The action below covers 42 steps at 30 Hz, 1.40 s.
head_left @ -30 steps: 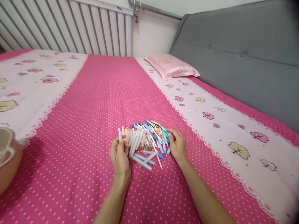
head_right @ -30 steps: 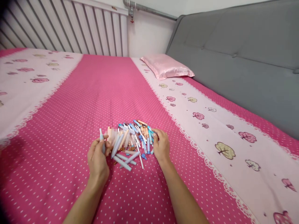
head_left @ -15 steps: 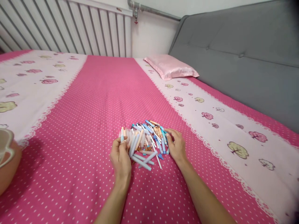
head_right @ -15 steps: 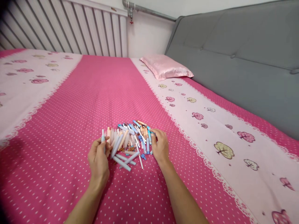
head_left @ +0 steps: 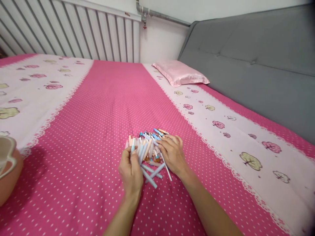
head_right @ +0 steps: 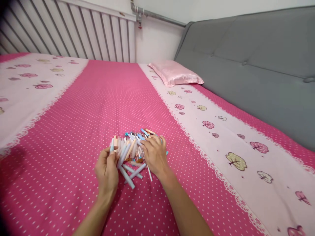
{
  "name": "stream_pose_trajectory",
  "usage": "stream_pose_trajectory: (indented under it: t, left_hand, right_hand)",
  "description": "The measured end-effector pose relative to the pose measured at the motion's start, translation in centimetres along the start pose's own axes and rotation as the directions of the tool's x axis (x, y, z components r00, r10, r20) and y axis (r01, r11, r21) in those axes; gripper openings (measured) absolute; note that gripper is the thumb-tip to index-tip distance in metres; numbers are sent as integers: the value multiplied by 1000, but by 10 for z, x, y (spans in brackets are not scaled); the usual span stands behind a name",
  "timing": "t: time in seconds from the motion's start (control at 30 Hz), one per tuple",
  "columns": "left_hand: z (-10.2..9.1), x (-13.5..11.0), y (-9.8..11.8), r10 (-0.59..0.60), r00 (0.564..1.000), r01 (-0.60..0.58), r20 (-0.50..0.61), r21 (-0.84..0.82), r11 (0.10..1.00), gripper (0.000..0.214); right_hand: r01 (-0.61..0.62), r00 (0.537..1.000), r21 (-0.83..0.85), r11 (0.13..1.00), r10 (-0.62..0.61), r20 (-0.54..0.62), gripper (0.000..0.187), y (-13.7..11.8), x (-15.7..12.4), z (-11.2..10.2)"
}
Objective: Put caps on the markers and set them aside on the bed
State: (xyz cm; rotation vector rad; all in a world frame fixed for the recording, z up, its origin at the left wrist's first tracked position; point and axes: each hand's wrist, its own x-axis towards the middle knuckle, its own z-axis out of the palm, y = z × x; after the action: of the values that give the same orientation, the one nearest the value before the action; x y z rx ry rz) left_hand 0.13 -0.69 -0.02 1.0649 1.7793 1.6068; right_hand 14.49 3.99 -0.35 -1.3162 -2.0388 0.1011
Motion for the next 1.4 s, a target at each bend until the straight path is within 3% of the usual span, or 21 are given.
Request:
stream_pose_trajectory:
  t: [0.13,0.2,0.23,0.3,0.37,0.43,0.53,0.63,0.73,0.83,0.9,1.03,1.23,1.4]
  left_hand:
    - [-1,-2,4,47,998,-49,35,76,996,24]
    - [0,-4,7,67,996,-71,63,74,995,25]
    - [0,-6,9,67,994,-72,85,55,996,25]
    - [3,-11,13,53,988,-53,144,-4,999,27]
    - [6,-15,16,66,979,-61,195,-30,998,27]
    - [7,-19,18,122,967,-128,223,15,992,28]
    - [8,-21,15,206,947,-237,246,105,966,29]
    - [8,-20,12,234,937,-274,260,126,954,29]
    - [10,-19,10,287,920,-332,266,142,932,27]
    - [10,-19,10,382,862,-444,332,133,886,23]
    - [11,-19,10,450,806,-530,384,131,838,21]
    - [11,-18,11,523,746,-622,413,151,768,21]
    - [13,-17,9,548,717,-653,431,140,744,24]
    - [12,-17,7,544,721,-649,430,143,747,24]
  right_hand:
    - [-133,982,154,979,151,-111,19,5,-5,-8]
    - [-269,932,380,885,339,-132,19,7,-8,-13]
    - [-338,884,528,779,455,-106,19,8,-9,-16]
    - [-407,773,793,453,634,34,19,10,-10,-21]
    - [-381,715,916,124,668,207,17,13,-10,-25]
    - [-345,729,935,-81,605,321,13,15,-9,-27]
    - [-333,756,915,-227,516,403,13,17,-6,-28]
    - [-341,748,903,-262,506,429,15,18,-8,-26]
    - [-366,774,914,-175,487,404,13,19,-13,-25]
    - [-374,818,925,-69,445,364,14,15,-19,-25]
    - [-366,824,929,-48,448,348,14,10,-20,-26]
    - [-341,811,938,-59,486,325,14,3,-19,-26]
    - [-328,781,930,-168,505,367,18,4,-19,-24]
    - [-330,796,927,-180,474,376,17,3,-20,-23]
